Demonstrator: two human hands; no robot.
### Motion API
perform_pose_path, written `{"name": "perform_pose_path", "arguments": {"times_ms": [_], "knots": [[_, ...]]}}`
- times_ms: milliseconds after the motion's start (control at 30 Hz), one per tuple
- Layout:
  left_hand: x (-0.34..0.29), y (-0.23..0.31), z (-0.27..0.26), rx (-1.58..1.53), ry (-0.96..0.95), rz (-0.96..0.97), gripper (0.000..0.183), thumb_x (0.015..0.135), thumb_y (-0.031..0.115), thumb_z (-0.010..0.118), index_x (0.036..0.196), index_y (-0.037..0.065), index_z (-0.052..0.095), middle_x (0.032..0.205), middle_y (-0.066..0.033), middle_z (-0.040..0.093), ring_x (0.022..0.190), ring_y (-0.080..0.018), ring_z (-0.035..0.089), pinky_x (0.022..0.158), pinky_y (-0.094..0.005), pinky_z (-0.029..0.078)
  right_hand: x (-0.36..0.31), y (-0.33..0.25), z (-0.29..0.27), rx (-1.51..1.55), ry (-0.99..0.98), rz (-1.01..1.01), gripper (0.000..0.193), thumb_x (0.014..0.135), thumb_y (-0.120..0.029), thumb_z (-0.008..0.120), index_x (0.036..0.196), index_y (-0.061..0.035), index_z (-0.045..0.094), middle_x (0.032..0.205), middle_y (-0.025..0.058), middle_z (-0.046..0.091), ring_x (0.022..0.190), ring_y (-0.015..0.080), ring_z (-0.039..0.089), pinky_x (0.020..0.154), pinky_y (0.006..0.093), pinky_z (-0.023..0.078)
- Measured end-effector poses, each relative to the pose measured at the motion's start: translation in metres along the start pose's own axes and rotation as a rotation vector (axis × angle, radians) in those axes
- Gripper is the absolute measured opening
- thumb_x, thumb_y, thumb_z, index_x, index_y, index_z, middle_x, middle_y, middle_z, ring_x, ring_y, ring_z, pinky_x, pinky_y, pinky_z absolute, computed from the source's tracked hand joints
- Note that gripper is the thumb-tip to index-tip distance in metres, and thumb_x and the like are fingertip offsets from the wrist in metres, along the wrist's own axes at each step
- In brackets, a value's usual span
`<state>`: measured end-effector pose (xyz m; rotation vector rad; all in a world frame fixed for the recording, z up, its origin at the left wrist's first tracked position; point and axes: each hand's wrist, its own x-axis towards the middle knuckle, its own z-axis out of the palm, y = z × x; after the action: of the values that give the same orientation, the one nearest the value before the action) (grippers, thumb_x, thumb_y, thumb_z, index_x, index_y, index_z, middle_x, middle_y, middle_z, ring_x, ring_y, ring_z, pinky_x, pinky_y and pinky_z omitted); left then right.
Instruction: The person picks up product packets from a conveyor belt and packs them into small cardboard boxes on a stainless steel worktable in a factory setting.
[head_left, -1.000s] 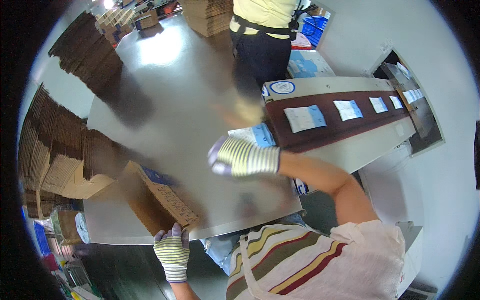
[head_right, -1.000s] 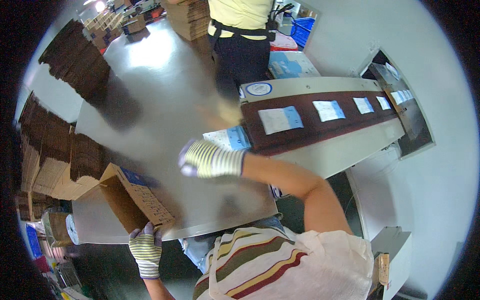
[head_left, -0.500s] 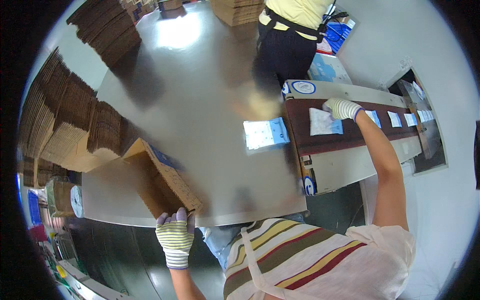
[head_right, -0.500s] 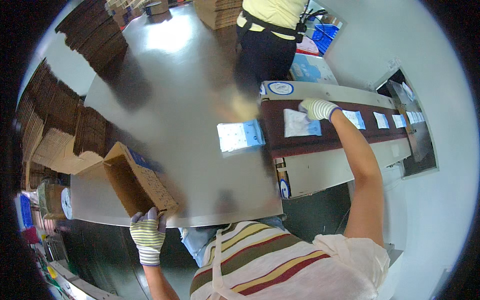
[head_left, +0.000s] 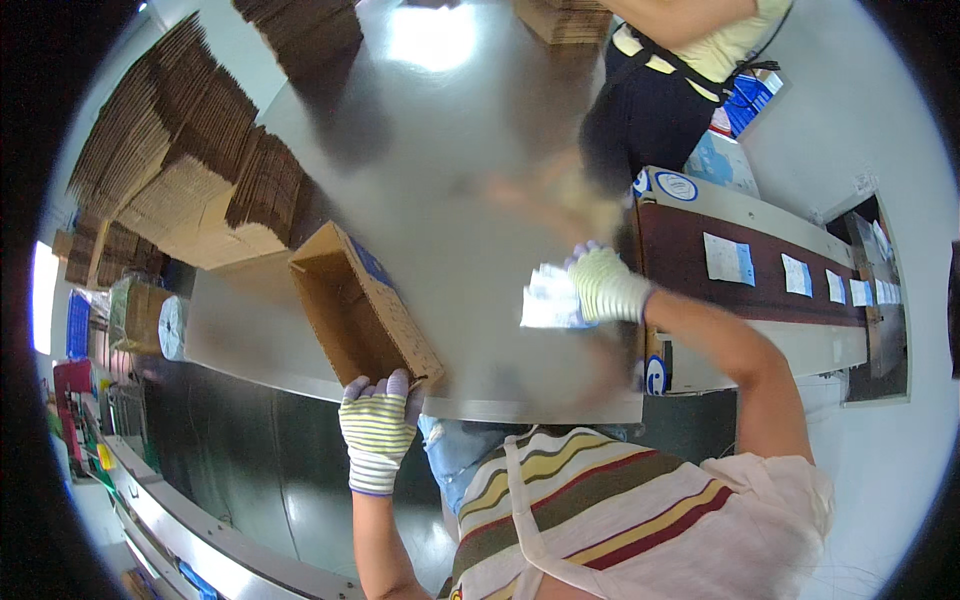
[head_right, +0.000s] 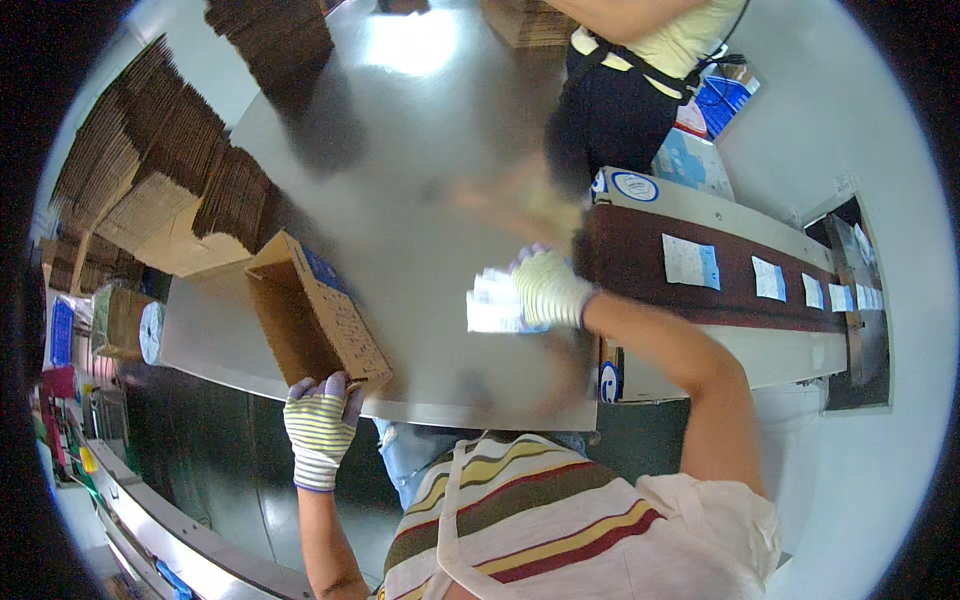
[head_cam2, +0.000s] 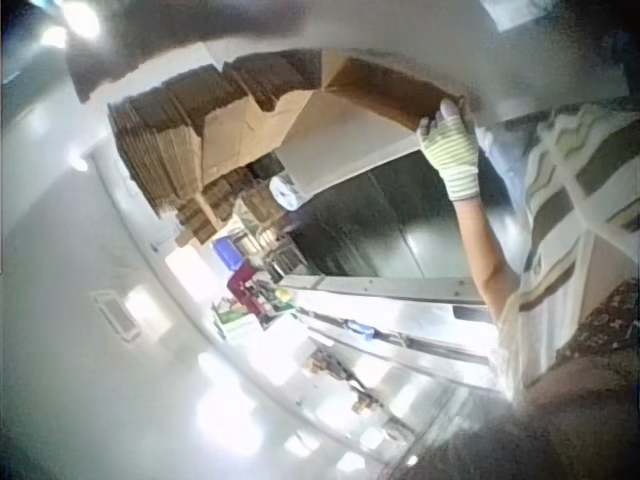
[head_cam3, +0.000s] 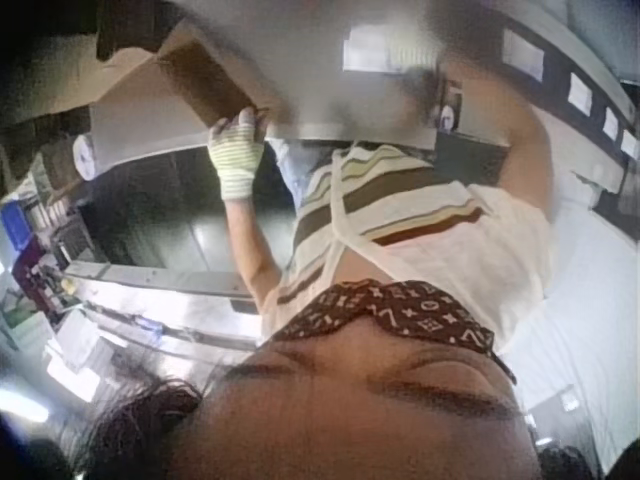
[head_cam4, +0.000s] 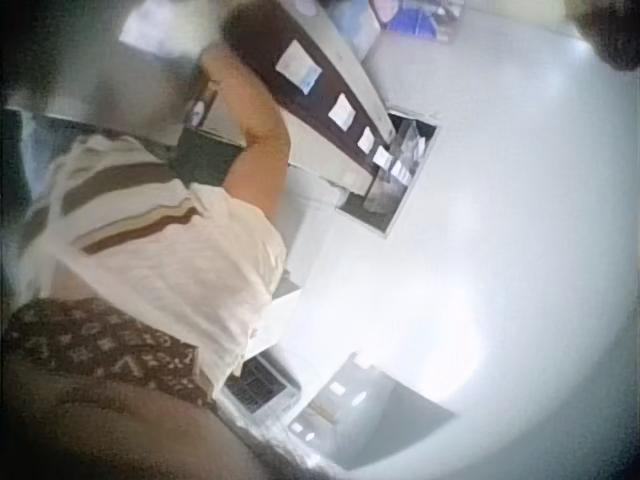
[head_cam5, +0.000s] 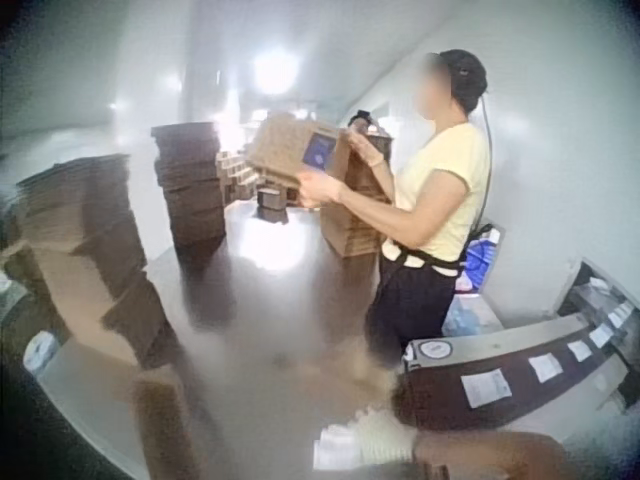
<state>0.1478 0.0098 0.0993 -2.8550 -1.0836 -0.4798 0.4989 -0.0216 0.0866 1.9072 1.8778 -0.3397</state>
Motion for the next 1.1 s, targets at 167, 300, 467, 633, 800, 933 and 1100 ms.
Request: {"name": "perform_pose_path", "arguments": {"times_ms": [167, 300, 467, 633, 800, 933, 1100], "knots": [[0.011, 0.006, 0.003, 0.005, 0.042, 0.045, 0.02, 0.077, 0.024, 0.068, 0.087, 0.01, 0.057, 0.061, -0.0058, 0.06, 0.058, -0.0245, 0.06, 0.071, -0.0367, 0.047, -0.034, -0.048, 0.067, 0.191, 0.125, -0.161, 0.064, 0.072, -0.033, 0.069, 0.123, 0.0004, 0.049, 0.12, 0.0215, 0.055, 0.116, 0.0344, 0.051, 0.105, 0.0475, 0.032], [0.006, 0.005, 0.002, 0.039, 0.055, 0.055, 0.02, 0.077, 0.024, 0.069, 0.088, 0.01, 0.059, 0.06, -0.006, 0.059, 0.056, -0.0249, 0.059, 0.069, -0.0364, 0.047, -0.043, -0.042, 0.074, 1.969, -0.016, -0.337, 0.06, 0.079, -0.029, 0.069, 0.126, -0.0004, 0.047, 0.119, 0.0169, 0.058, 0.101, 0.0284, 0.061, 0.101, 0.0403, 0.04], [0.007, 0.011, 0.007, 0.059, -0.031, 0.101, 0.033, 0.077, 0.025, 0.066, 0.104, 0.008, 0.057, 0.062, -0.0053, 0.058, 0.053, -0.0233, 0.057, 0.056, -0.0363, 0.041, -0.019, -0.065, 0.085, 1.435, 0.521, -0.339, 0.064, 0.072, -0.018, 0.076, 0.128, -0.0053, 0.049, 0.125, 0.0062, 0.057, 0.112, 0.0198, 0.055, 0.099, 0.0345, 0.043], [0.011, 0.017, 0.011, 0.038, -0.092, 0.122, 0.033, 0.084, 0.028, 0.058, 0.11, 0.008, 0.057, 0.064, -0.005, 0.057, 0.054, -0.0227, 0.055, 0.053, -0.0355, 0.037, -0.002, -0.082, 0.0, 1.694, 0.681, -0.49, 0.071, 0.066, -0.035, 0.081, 0.122, -0.0035, 0.052, 0.117, 0.0079, 0.059, 0.109, 0.0218, 0.056, 0.091, 0.0341, 0.048], [0.015, 0.019, 0.03, 0.011, 0.194, 0.094, 0.023, 0.085, 0.02, 0.056, 0.106, 0.011, 0.059, 0.077, -0.0071, 0.064, 0.074, -0.0247, 0.064, 0.067, -0.037, 0.051, 0.03, -0.136, -0.076, 0.964, 0.925, -0.795, 0.059, 0.078, -0.041, 0.068, 0.124, -0.0068, 0.053, 0.12, 0.0116, 0.057, 0.111, 0.0256, 0.054, 0.099, 0.0385, 0.041], [0.014, 0.027, 0.016, 0.118, 0.056, 0.071, 0.024, 0.086, 0.023, 0.054, 0.103, 0.006, 0.058, 0.074, -0.009, 0.064, 0.067, -0.0232, 0.064, 0.065, -0.0345, 0.051, 0.072, -0.15, -0.061, 0.568, 0.574, -0.722, 0.066, 0.077, -0.046, 0.064, 0.126, -0.0048, 0.049, 0.116, 0.0155, 0.059, 0.112, 0.0266, 0.053, 0.107, 0.0399, 0.03], [-0.002, 0.021, -0.01, 0.044, 0.103, 0.125, 0.019, 0.083, 0.022, 0.057, 0.095, 0.008, 0.061, 0.075, -0.0075, 0.063, 0.063, -0.022, 0.062, 0.062, -0.0348, 0.05, 0.06, -0.163, -0.077, 0.161, 0.293, -0.614, 0.075, 0.07, -0.048, 0.069, 0.125, 0.0006, 0.051, 0.122, 0.0085, 0.058, 0.122, 0.0212, 0.045, 0.113, 0.0521, 0.01]]}}
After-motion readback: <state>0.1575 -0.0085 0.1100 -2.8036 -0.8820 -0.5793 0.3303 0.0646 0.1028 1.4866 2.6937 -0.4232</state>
